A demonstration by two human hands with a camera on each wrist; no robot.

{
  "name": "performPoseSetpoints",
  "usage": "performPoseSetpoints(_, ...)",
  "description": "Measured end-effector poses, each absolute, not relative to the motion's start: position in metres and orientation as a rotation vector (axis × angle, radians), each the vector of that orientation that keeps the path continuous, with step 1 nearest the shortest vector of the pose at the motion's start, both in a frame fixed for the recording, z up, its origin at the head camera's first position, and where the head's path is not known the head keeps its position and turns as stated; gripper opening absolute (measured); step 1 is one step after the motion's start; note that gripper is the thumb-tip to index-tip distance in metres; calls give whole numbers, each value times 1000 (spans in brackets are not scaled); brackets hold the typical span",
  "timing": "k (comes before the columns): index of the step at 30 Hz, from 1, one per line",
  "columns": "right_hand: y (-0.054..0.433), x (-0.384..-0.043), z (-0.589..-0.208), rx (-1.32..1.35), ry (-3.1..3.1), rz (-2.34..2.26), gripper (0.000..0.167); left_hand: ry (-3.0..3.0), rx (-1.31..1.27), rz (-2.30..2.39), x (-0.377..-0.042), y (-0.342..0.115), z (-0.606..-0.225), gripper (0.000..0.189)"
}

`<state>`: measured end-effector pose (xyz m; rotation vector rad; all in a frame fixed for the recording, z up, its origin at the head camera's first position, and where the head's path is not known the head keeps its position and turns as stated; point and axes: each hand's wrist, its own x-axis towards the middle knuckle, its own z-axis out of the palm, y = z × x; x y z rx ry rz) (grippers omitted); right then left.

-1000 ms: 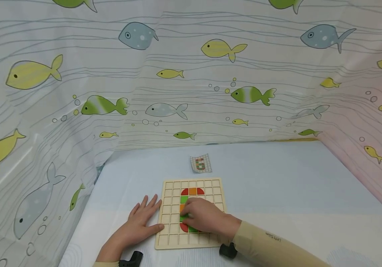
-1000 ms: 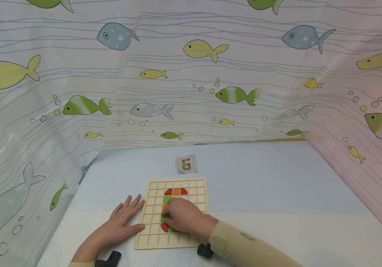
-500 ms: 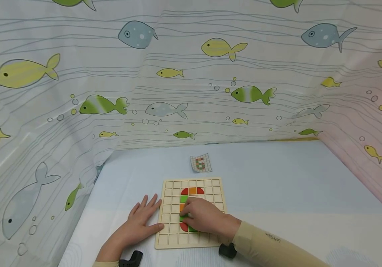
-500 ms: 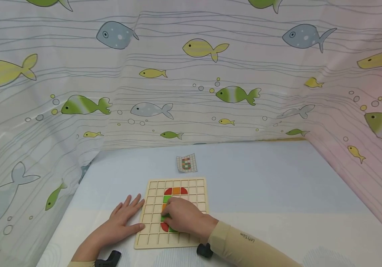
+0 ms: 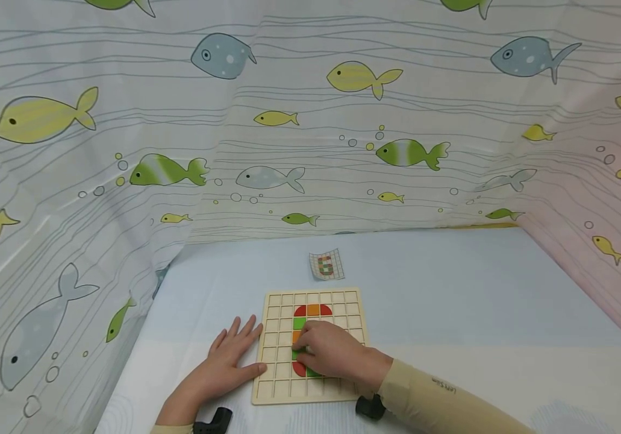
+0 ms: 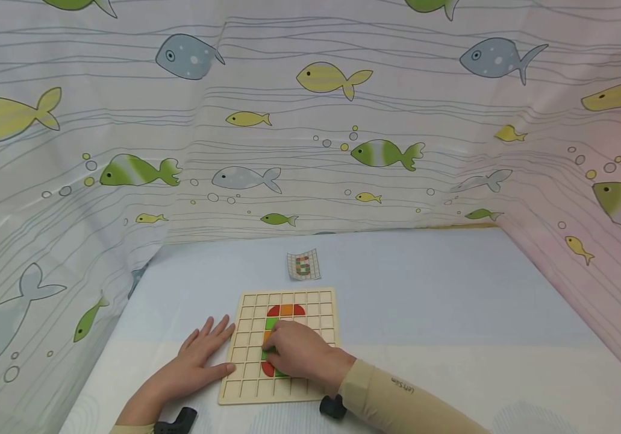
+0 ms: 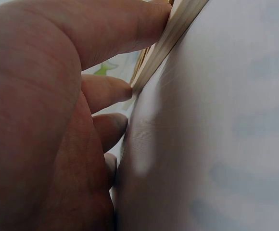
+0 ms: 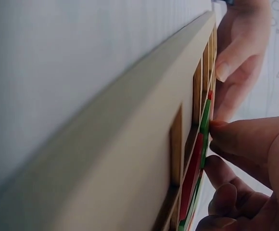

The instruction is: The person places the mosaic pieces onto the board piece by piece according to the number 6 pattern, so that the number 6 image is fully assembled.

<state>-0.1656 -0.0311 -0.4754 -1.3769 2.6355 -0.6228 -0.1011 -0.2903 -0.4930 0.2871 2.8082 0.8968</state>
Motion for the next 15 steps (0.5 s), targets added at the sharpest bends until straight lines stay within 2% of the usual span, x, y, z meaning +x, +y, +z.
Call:
performPoseSetpoints(7,-26,-168,-470,-1337,2634,-668,24,2812,290,886,-103,-291,-492,83)
performPoseSetpoints(15,-2,-182,-466,-1147,2621,-794,30,2807,262,885,-104,-290,-494,84)
